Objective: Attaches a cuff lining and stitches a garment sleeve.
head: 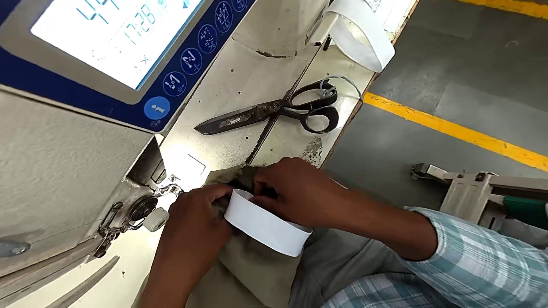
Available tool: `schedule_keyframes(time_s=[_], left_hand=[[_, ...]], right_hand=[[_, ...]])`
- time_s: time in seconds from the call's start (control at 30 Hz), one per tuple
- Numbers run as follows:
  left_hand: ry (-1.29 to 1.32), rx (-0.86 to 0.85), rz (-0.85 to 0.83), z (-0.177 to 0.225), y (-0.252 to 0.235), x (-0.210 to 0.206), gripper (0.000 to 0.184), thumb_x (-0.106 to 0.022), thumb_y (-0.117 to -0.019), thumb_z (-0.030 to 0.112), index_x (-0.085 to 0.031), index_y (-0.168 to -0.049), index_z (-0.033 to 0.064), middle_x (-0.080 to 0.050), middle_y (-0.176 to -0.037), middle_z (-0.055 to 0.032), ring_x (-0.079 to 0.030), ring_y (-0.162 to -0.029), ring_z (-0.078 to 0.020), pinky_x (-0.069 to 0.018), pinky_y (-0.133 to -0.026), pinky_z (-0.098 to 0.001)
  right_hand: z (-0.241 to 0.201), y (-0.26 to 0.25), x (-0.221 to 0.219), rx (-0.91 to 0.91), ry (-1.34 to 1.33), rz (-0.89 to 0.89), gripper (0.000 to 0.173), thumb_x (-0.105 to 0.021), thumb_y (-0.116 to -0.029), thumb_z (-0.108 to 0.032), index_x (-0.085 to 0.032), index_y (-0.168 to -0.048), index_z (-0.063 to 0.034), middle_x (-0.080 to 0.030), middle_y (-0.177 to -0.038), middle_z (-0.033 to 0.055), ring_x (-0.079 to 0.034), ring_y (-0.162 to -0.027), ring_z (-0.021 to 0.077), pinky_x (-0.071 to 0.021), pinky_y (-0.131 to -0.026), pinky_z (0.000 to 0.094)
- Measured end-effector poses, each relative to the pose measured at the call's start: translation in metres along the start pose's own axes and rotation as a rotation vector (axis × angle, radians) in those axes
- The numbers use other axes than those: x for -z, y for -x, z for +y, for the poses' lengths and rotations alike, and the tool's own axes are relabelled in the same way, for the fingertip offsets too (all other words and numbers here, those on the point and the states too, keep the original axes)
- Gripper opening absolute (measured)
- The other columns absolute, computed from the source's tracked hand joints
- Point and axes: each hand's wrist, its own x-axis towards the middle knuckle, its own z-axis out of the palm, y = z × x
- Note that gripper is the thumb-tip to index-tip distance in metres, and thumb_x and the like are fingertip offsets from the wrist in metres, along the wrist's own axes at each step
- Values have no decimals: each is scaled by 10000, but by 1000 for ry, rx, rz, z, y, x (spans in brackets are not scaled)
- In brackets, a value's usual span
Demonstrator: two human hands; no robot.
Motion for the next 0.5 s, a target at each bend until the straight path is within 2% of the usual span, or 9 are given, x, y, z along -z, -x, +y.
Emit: schedule_keyframes(time_s=[0.1,0.2,0.27,0.3,0.37,0.4,0.47,0.5], left_hand=[[-42,34,5,7,0,1,214,-774,-721,243,-767,-932,280,-670,-770,140,-650,-739,-83,-519,-639,-438],[-95,45,6,12,0,0,230,-807,-732,168,-722,-929,250,-662,-743,109,-641,-701,-116,-507,-613,-438],[-107,32,6,13,-1,0,251,-819,-739,161,-703,-953,225,-643,-727,91,-627,-680,-136,-501,-602,-447],[-115,29,3,15,-2,0,266,-825,-751,164,-689,-974,214,-637,-722,85,-625,-675,-143,-502,-599,-446],[-162,19,30,18,0,-2,312,-829,-770,151,-649,-1022,187,-630,-723,60,-630,-680,-170,-505,-601,-454],[-210,0,74,20,4,-4,332,-823,-766,136,-639,-1041,160,-634,-726,31,-640,-678,-202,-512,-594,-469],[-360,-55,156,27,22,-3,332,-816,-788,145,-677,-1079,66,-676,-797,-85,-688,-723,-315,-555,-606,-519],[-429,-90,176,33,34,0,304,-825,-801,208,-720,-1034,43,-698,-849,-130,-700,-773,-360,-571,-625,-527]], right_hand=[[-4,-1,-5,-31,78,39,254,-686,-975,-383,-687,-824,-179,-588,-638,-63,-585,-600,91,-456,-545,337],[-3,2,-15,60,182,230,183,-737,-918,-364,-677,-846,-207,-583,-645,-82,-584,-570,86,-446,-488,331],[-1,5,-21,192,203,324,36,-741,-901,-230,-749,-896,-195,-647,-821,-46,-634,-668,112,-505,-518,341],[-1,5,-24,243,212,340,51,-729,-893,-159,-770,-902,-189,-663,-887,-21,-648,-704,134,-515,-525,353],[1,6,-25,301,264,345,119,-716,-864,-76,-773,-889,-177,-694,-927,13,-668,-715,178,-519,-513,385],[1,6,-24,305,296,328,134,-712,-863,-65,-773,-900,-179,-700,-937,19,-670,-710,190,-519,-508,393],[-3,5,-19,303,368,288,138,-708,-872,-73,-777,-916,-184,-689,-914,19,-666,-700,195,-513,-501,391],[-5,3,-16,300,398,266,127,-707,-874,-76,-772,-907,-181,-676,-885,18,-663,-698,195,-508,-499,391]])
